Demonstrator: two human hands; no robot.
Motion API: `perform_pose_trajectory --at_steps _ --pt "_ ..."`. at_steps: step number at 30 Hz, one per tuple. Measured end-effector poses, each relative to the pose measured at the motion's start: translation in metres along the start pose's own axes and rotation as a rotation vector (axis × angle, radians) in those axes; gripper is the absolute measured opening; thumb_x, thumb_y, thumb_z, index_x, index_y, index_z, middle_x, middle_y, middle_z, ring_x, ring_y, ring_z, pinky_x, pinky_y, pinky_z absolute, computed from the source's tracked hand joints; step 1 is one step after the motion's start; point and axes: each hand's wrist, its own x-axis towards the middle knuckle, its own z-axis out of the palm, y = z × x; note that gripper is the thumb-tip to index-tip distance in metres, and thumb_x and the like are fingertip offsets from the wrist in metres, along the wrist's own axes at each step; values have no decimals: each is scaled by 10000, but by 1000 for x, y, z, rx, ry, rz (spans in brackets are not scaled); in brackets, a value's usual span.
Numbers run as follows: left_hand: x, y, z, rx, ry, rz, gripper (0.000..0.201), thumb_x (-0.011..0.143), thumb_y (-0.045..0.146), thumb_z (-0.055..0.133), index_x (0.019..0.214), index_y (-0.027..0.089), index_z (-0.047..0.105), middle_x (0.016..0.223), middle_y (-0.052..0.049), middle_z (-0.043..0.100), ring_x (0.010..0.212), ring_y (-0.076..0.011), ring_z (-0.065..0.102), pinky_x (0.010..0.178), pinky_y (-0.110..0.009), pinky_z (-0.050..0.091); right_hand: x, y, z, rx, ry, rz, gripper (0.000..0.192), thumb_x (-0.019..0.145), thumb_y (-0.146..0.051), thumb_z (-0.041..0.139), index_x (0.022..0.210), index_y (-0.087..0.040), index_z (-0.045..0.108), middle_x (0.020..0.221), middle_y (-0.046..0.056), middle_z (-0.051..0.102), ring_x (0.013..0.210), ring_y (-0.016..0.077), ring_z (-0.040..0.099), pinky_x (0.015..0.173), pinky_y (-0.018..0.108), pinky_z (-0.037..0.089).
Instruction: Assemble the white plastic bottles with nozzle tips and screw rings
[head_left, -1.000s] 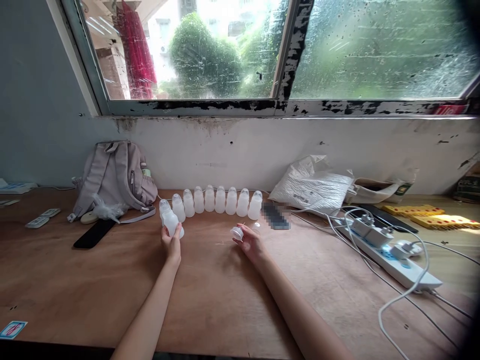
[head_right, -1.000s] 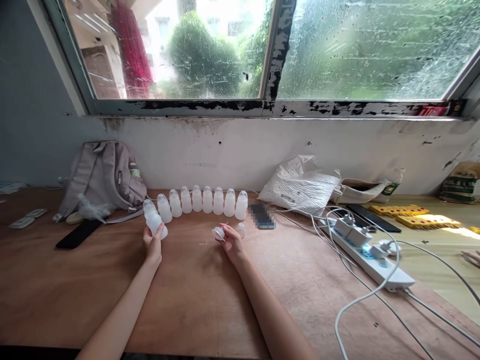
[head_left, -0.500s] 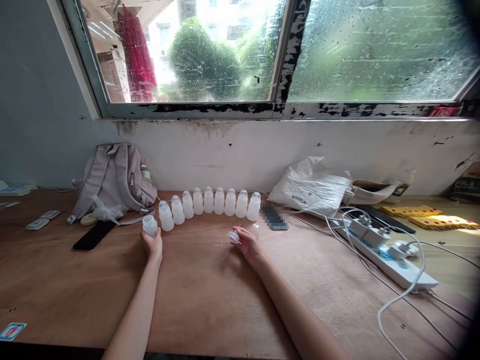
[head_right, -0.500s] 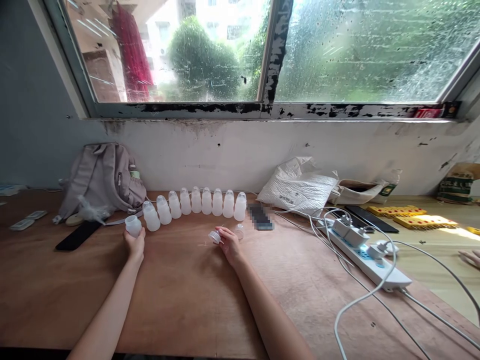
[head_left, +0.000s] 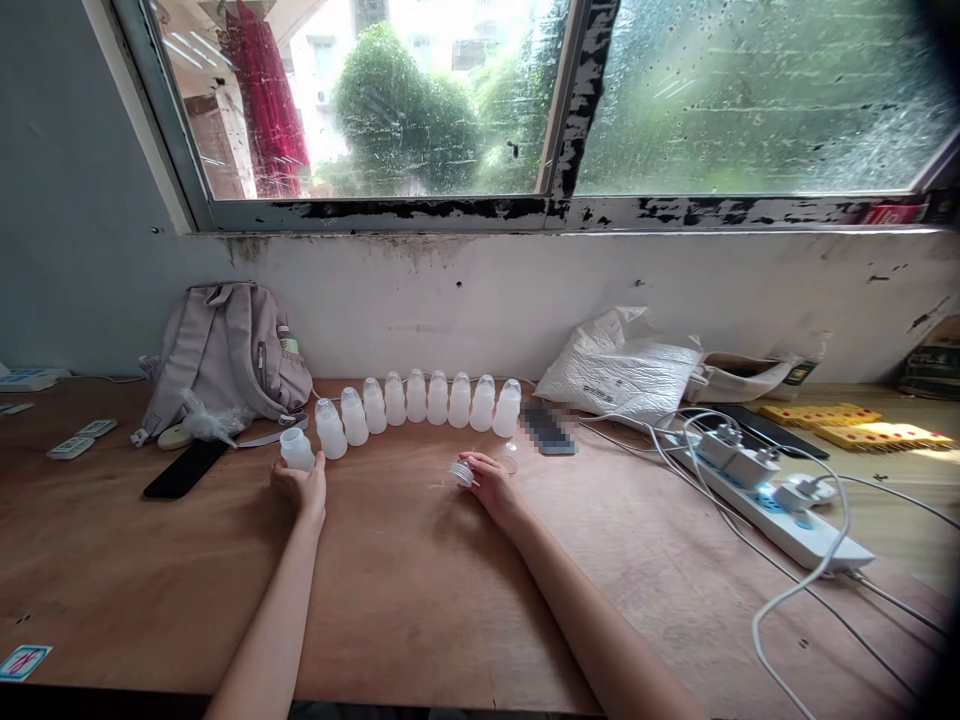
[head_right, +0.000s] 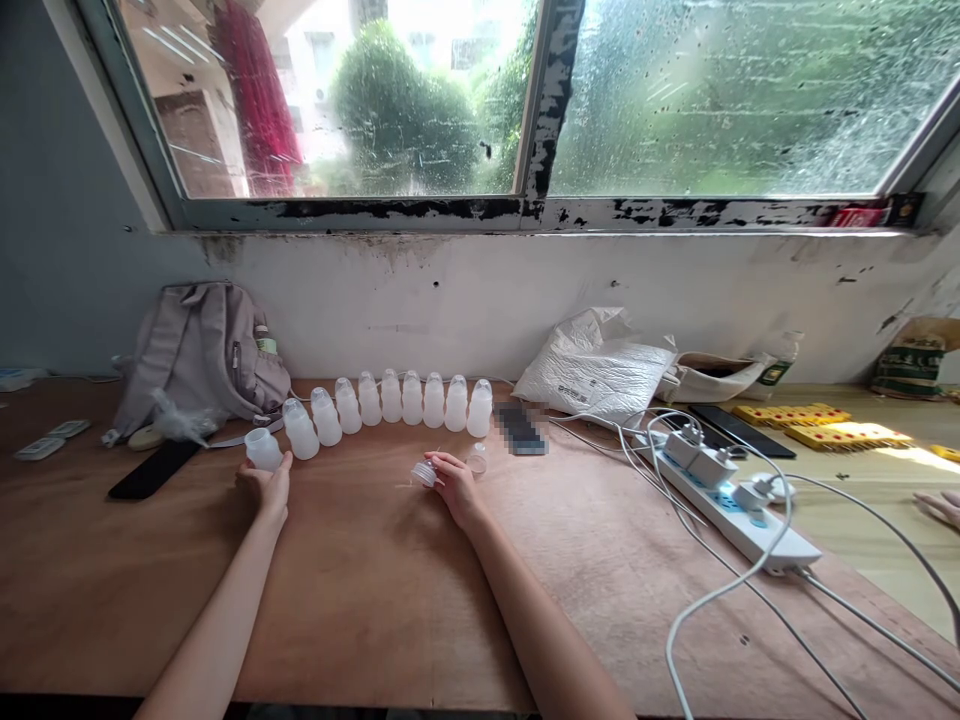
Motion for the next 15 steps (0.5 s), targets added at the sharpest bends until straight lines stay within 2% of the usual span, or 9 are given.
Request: perform_pose_trajectory --at_steps 3,7,12,15 --pt "2 2 -5 82 58 -25 690 560 352 672 1095 98 316 1170 -181 368 1145 -328 307 945 -450 261 0 1 -1 3 -1 0 167 608 -295 662 743 -197 655 702 10 593 638 136 529 593 269 405" --pt "4 4 -9 105 25 -25 605 569 268 660 1064 105 350 1116 -159 424 1074 -313 402 905 -415 318 1 2 -2 -1 0 3 169 602 -297 670 733 -192 659 680 12 589 615 131 522 577 263 397" --pt "2 4 -9 85 -39 -20 609 594 165 606 1124 99 313 1129 -177 423 1054 -312 441 873 -410 354 1 2 -1 -3 -6 8 178 599 -296 678 734 -181 661 686 13 584 621 125 521 564 249 396" --pt "-3 10 -12 70 -41 -15 689 576 124 603 1178 116 267 1204 -178 363 1138 -312 368 931 -421 301 0 2 0 -9 -11 11 182 603 -297 678 741 -180 660 697 12 587 630 123 527 563 243 399"
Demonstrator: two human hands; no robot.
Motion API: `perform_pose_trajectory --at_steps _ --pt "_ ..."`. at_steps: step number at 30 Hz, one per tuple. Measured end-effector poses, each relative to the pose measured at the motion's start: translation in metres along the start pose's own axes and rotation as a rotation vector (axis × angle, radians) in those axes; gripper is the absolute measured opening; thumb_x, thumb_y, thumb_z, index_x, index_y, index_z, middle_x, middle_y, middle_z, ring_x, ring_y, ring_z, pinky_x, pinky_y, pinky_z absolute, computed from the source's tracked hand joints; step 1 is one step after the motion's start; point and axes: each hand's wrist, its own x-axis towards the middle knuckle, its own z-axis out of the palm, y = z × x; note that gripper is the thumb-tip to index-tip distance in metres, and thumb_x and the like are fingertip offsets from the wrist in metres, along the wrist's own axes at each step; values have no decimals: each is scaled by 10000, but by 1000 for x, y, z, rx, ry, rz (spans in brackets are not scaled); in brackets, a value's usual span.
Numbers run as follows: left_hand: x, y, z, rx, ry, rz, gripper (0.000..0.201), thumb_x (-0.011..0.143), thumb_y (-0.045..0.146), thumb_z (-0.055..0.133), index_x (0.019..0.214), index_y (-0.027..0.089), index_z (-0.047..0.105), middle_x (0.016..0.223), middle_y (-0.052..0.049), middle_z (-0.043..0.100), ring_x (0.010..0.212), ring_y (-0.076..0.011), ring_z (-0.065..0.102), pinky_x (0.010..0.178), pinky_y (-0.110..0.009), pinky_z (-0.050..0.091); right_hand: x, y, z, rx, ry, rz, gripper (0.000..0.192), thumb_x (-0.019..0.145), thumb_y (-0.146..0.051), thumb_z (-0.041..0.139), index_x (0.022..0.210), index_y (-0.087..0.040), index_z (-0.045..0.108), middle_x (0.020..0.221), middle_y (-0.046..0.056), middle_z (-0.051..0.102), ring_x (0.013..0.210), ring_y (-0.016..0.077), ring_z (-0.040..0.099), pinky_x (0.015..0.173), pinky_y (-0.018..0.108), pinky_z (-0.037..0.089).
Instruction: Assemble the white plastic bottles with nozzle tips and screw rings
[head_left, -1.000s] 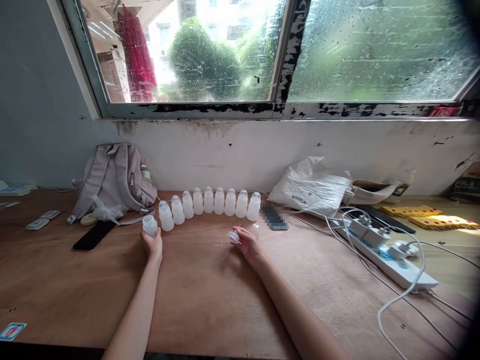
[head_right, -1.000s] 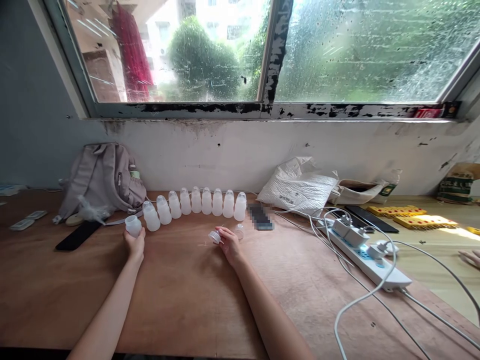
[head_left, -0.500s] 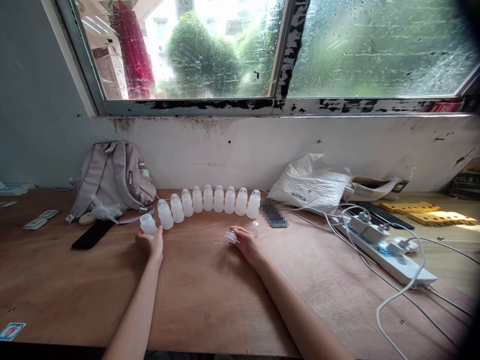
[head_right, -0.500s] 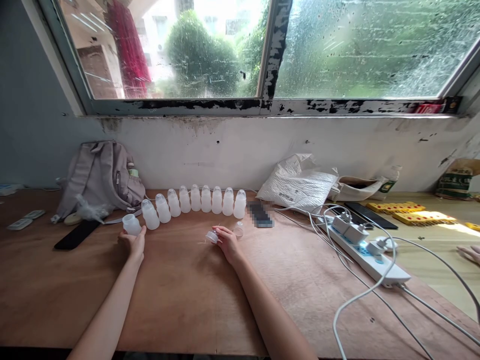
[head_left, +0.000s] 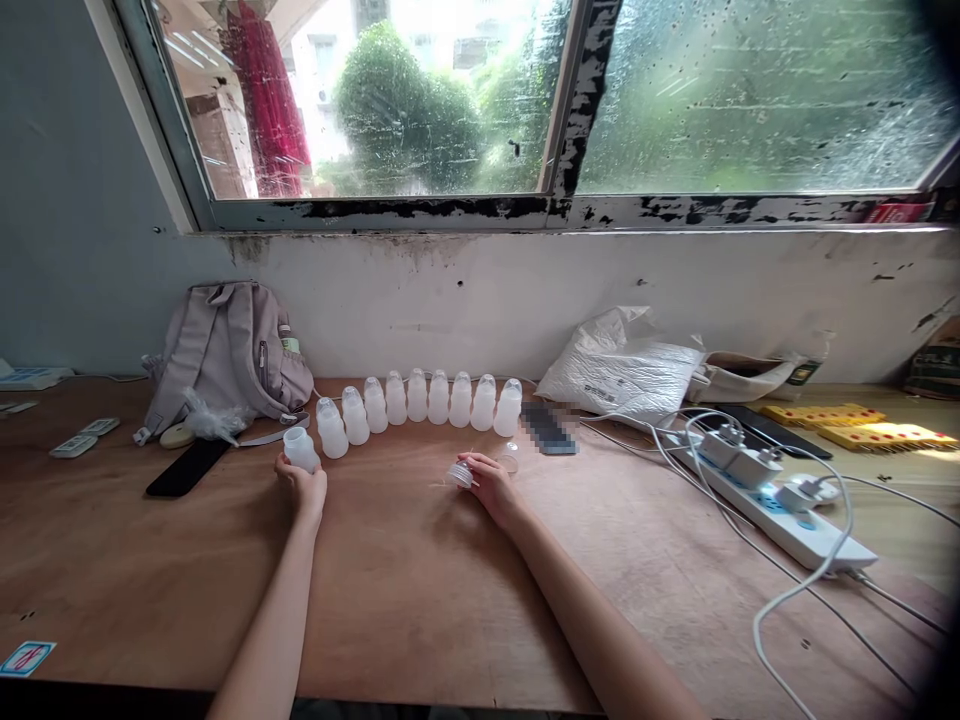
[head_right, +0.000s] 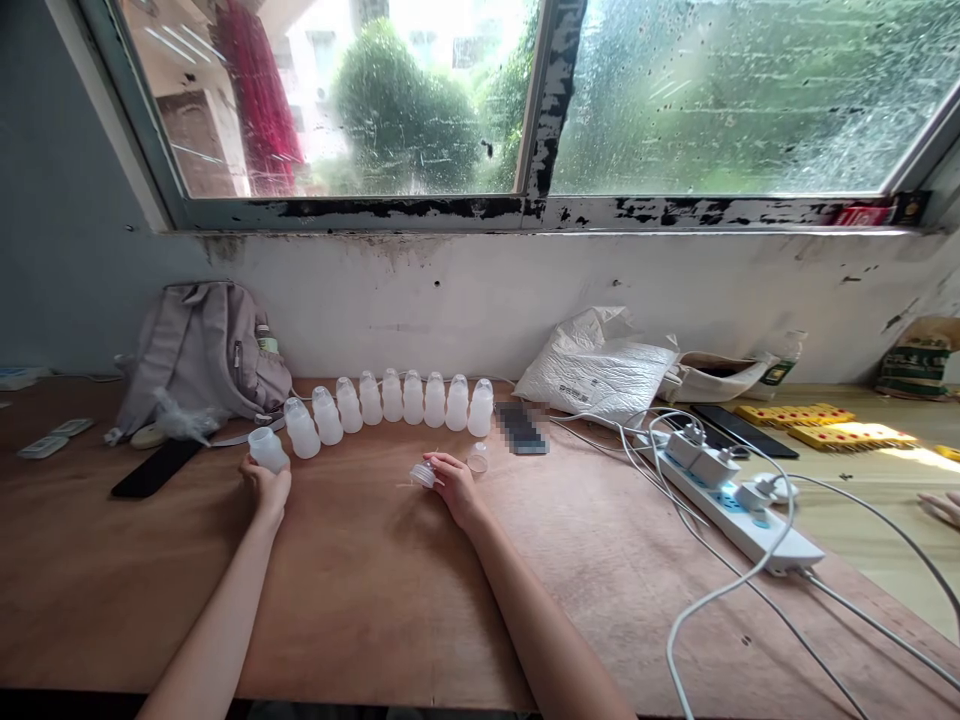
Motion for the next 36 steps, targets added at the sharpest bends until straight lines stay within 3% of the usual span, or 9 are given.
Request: perform_pose_trajectory --at_steps 2,4,6,8,11,15,18,23,36 --pt "-6 9 -6 -6 66 37 737 570 118 606 1210 112 241 1292 -201 243 1225 -332 224 982 -456 213 0 0 1 -7 -1 -4 182 606 -301 677 741 -181 656 697 8 588 630 123 530 562 240 401" --pt "-15 21 -13 -49 160 160 733 600 132 591 1234 113 226 1337 -202 159 1258 -323 135 1002 -466 168 -1 0 3 -22 8 -30 180 608 -314 679 729 -185 647 700 4 591 642 127 539 574 243 410" --pt "-27 34 -19 -148 174 330 646 672 174 549 1238 142 239 1311 -164 242 1232 -272 224 986 -422 237 -1 2 5 -42 33 -75 186 603 -338 684 691 -187 622 690 1 591 641 131 547 600 254 426" --pt "-43 44 -19 -230 13 452 475 742 221 492 1182 165 323 1192 -122 400 1115 -226 391 911 -367 350 -3 4 8 -72 56 -115 216 595 -363 689 658 -185 585 676 1 589 619 128 552 623 267 443" --pt "-70 53 -12 -239 -381 670 311 770 271 484 1066 185 439 1047 -79 504 982 -192 493 862 -333 401 -7 9 14 -144 53 -128 252 596 -388 686 652 -181 552 652 -1 583 583 120 554 625 274 459" --pt "-100 55 -2 -197 -767 871 536 708 324 581 1187 211 367 1137 -79 480 1049 -202 473 898 -349 395 -13 14 22 -241 -8 -106 240 600 -382 681 669 -186 561 622 -13 577 589 130 563 621 282 465" --pt "-109 55 0 -212 -887 891 460 732 282 558 1162 234 401 1101 -55 516 1022 -185 499 883 -338 413 -17 15 27 -307 -66 -98 220 614 -371 669 724 -194 600 693 -1 608 633 143 576 647 297 468" --pt "-109 56 -1 -252 -912 831 354 746 228 535 1091 232 458 1078 -46 539 999 -184 517 869 -339 433 -20 12 33 -398 -145 -122 227 628 -336 655 821 -219 630 822 17 645 756 171 587 712 302 459" --pt "-113 54 -1 -220 -944 831 371 712 236 561 1074 224 482 1043 -52 572 959 -198 543 848 -352 451 -14 25 24 -600 -59 -264 109 631 -292 622 695 -206 600 586 -3 608 547 149 552 535 272 440"
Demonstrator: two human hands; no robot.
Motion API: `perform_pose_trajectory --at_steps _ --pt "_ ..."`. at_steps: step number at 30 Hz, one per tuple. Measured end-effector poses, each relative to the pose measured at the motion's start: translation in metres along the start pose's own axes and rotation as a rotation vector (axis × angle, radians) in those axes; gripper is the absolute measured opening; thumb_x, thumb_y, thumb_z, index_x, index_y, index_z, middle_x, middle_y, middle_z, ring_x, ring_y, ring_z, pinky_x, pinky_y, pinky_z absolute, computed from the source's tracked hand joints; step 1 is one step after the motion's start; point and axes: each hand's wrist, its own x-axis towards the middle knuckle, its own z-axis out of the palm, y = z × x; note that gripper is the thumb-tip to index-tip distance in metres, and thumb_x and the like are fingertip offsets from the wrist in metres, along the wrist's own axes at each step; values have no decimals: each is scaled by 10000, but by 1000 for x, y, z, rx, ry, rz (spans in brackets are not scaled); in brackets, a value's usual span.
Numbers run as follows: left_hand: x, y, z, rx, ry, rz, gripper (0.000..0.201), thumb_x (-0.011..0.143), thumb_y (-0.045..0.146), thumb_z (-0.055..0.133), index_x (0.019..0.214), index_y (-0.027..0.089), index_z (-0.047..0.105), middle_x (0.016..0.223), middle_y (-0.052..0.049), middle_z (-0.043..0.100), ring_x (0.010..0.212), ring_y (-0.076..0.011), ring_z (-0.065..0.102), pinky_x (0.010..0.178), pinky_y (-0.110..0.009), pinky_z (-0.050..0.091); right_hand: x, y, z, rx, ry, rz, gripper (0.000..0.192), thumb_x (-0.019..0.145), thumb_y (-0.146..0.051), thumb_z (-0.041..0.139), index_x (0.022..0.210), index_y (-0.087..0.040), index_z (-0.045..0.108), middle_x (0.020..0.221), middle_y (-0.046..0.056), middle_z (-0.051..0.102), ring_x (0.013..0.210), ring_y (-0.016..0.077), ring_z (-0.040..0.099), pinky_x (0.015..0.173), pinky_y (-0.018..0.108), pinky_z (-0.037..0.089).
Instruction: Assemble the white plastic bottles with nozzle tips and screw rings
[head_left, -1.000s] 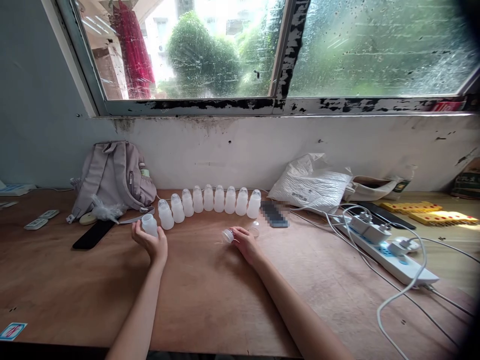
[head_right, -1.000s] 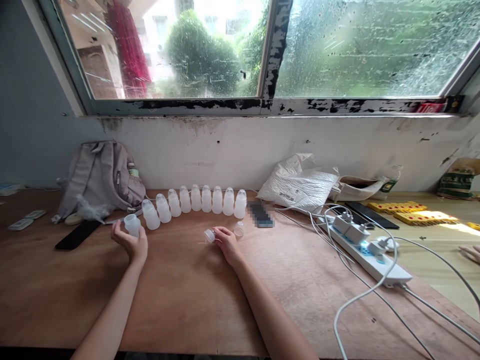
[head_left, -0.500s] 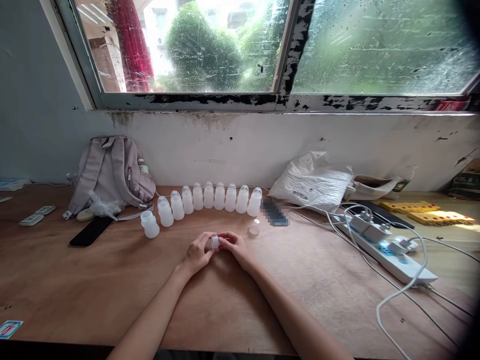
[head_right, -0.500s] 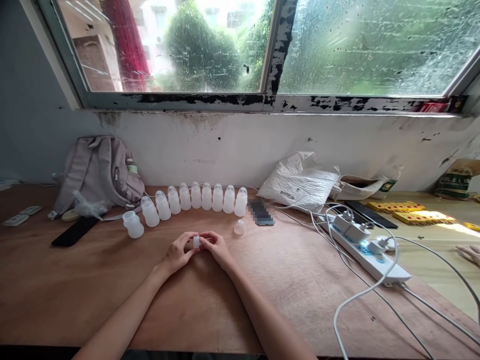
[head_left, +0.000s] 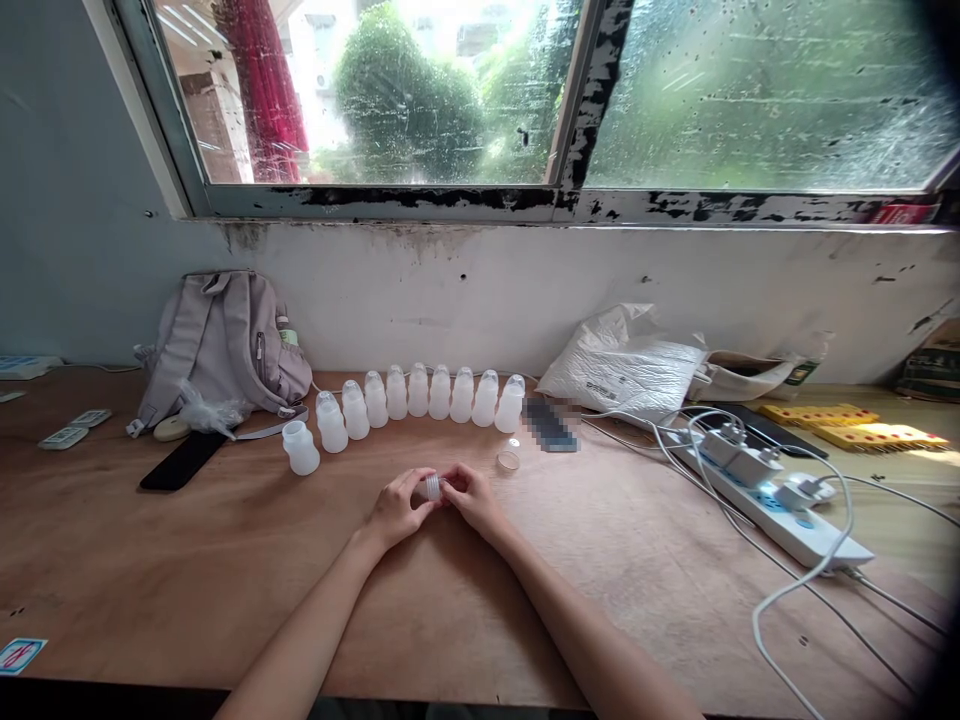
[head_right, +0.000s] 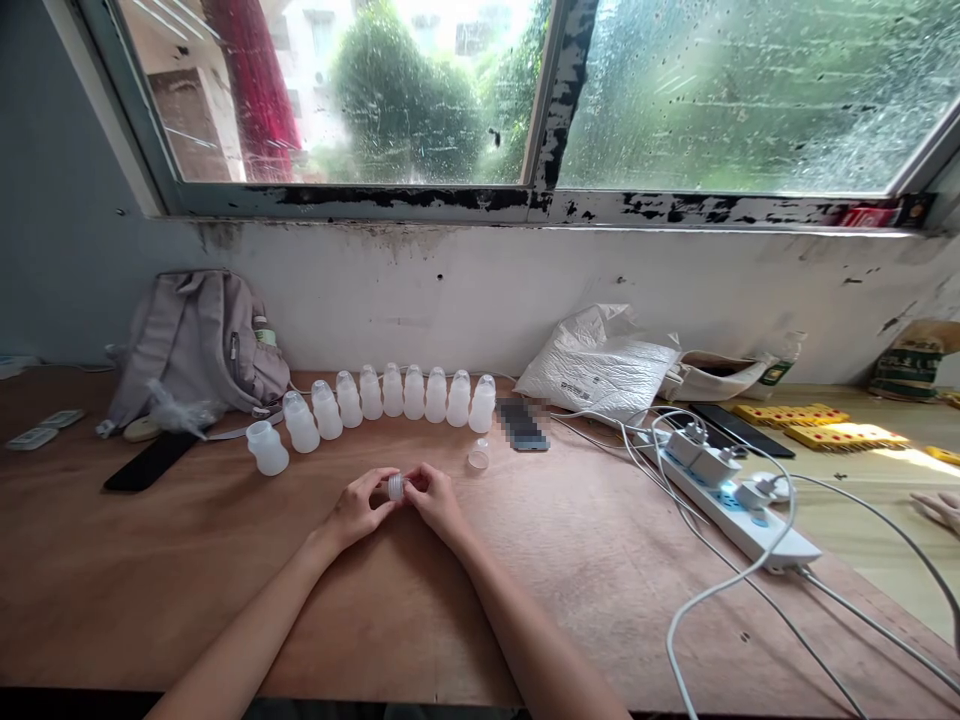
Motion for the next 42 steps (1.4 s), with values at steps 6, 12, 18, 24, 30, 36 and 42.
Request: perform_pose_trajectory --at_steps 6,12,18,24,30,36,42 --pt "1 -6 0 -14 -41 -39 388 715 221 554 1091 235 458 1040 -44 579 924 -187 563 815 -326 459 1 -3 -1 -6 -52 -1 117 638 -229 581 746 -202 619 685 12 633 596 153 562 574 280 443" --pt "5 -20 -9 60 2 -135 347 715 222 543 1051 230 457 1021 -42 575 932 -188 545 830 -338 425 3 1 -7 -121 30 -69 235 629 -193 557 853 -212 625 784 21 622 668 150 541 626 277 427" --pt "11 -38 -6 343 144 -240 282 693 327 577 946 213 525 1071 -78 548 1014 -244 492 869 -391 364 19 15 -15 -364 240 -223 194 648 -184 541 836 -228 555 801 25 560 730 168 511 684 297 407" --pt "25 -50 -3 529 228 -305 281 733 346 526 961 182 530 1068 -108 539 988 -261 485 860 -392 340 39 23 -13 -715 178 -245 195 725 -148 435 873 -221 539 899 54 558 843 191 508 750 307 376" --pt "35 -52 2 604 274 -322 282 754 323 493 971 146 529 990 -133 562 948 -285 475 891 -464 274 43 27 -8 -914 211 -188 292 751 -148 449 1034 -221 465 953 77 589 869 222 504 743 320 337" --pt "32 -50 1 634 333 -291 364 750 320 501 1067 141 500 1075 -143 542 1017 -296 446 917 -478 258 44 27 -11 -1051 273 -117 75 778 -252 468 806 -195 508 835 77 566 810 214 483 695 297 326" --pt "35 -27 -21 641 524 -162 427 801 266 424 1203 121 407 1219 -167 448 1120 -267 401 968 -448 216 40 21 -9 -1059 258 -107 90 781 -245 464 809 -183 522 855 59 557 825 192 480 710 276 324"
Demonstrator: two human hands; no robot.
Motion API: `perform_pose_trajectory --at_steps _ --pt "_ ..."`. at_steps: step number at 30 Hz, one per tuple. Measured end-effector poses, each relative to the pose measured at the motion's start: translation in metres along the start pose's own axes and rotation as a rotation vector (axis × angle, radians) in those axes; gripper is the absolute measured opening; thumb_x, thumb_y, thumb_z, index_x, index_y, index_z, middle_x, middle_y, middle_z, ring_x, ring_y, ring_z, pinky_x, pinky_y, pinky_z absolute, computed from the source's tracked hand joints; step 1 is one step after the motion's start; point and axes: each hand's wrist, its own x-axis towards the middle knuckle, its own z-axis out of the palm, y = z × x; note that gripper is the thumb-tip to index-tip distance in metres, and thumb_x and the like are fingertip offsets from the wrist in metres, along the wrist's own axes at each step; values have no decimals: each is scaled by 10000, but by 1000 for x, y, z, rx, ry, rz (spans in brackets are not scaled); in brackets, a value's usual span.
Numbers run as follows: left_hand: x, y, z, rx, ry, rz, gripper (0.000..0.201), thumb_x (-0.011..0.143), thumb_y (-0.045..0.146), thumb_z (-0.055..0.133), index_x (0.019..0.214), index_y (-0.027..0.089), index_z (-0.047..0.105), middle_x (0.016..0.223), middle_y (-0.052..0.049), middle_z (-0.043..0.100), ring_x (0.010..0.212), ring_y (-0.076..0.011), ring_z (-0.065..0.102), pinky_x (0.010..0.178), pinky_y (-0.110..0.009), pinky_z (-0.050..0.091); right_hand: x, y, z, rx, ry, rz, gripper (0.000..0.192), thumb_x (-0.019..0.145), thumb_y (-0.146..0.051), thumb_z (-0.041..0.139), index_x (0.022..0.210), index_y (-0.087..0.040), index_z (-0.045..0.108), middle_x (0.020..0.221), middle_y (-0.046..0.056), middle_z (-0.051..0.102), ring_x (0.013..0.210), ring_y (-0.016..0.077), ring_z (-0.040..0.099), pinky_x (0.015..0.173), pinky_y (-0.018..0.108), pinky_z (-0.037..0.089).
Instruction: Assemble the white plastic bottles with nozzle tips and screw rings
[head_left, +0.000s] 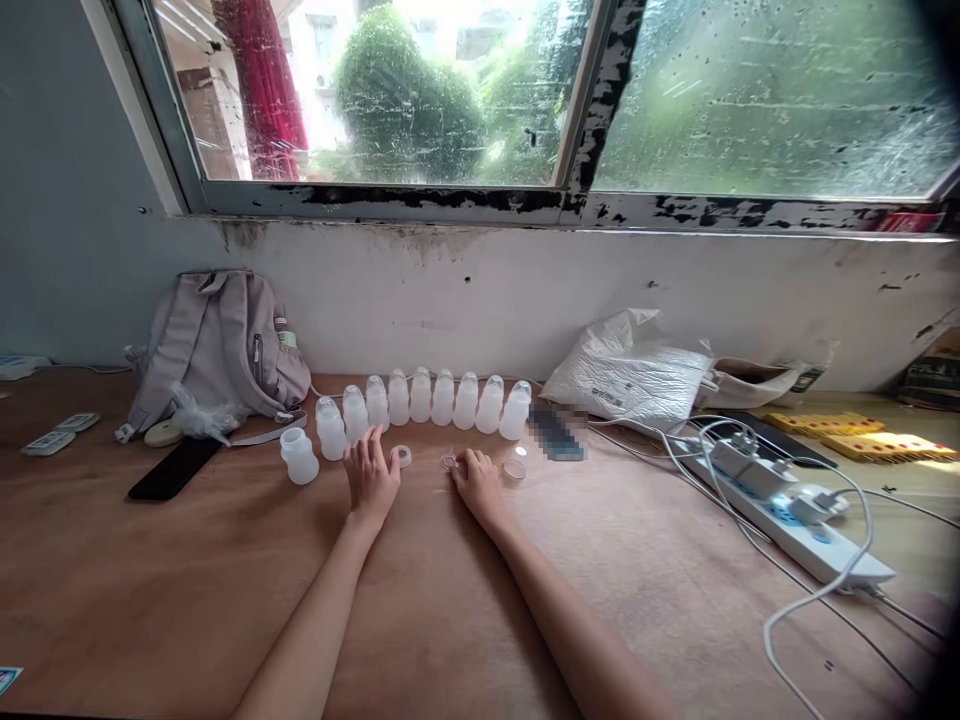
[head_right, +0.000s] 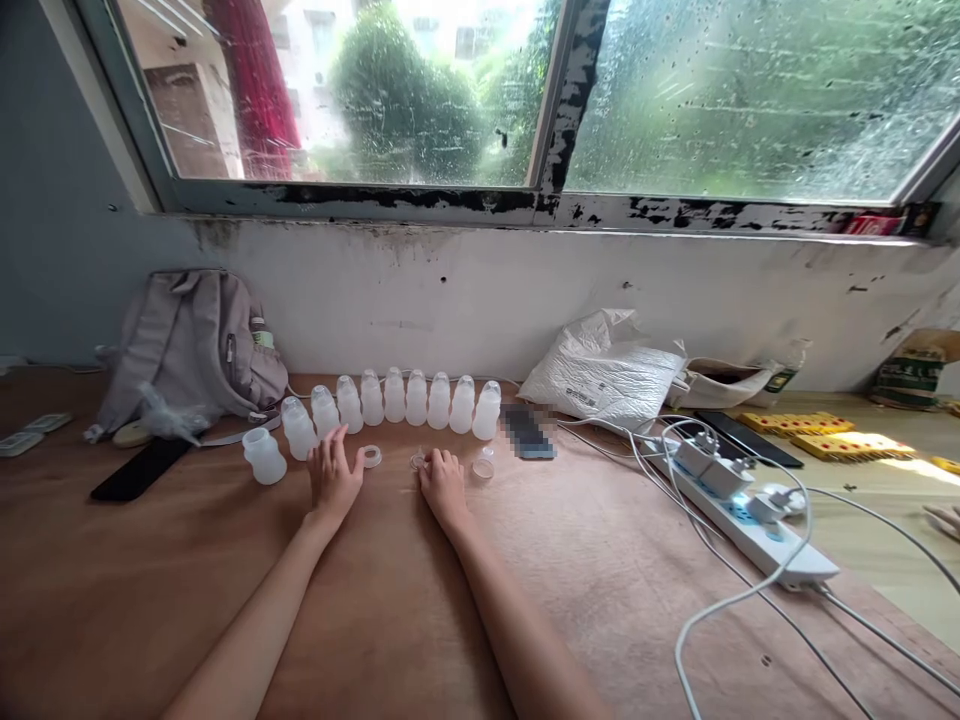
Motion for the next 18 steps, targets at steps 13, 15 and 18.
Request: perform_pose_trajectory --at_steps 13,15,18 --pt "38 -33 -37 138 92 -192 543 799 317 411 1300 152 282 1356 -159 281 1264 -314 145 965 -571 67 -3 0 -3 84 17 -3 121 771 -195 433 816 -182 544 855 61 567 838 188 489 722 280 331" --pt "36 -34 -35 144 132 -198 494 795 322 429 1251 146 358 1344 -179 288 1259 -318 157 954 -566 91 -3 0 -2 96 24 -5 121 770 -199 433 816 -183 544 855 61 569 837 190 490 722 284 336" --pt "32 -35 -33 99 197 -168 370 804 309 435 1143 165 464 1225 -161 448 1219 -300 255 953 -531 116 -3 1 0 115 40 -7 123 770 -207 433 823 -183 541 851 62 570 835 195 492 723 293 343"
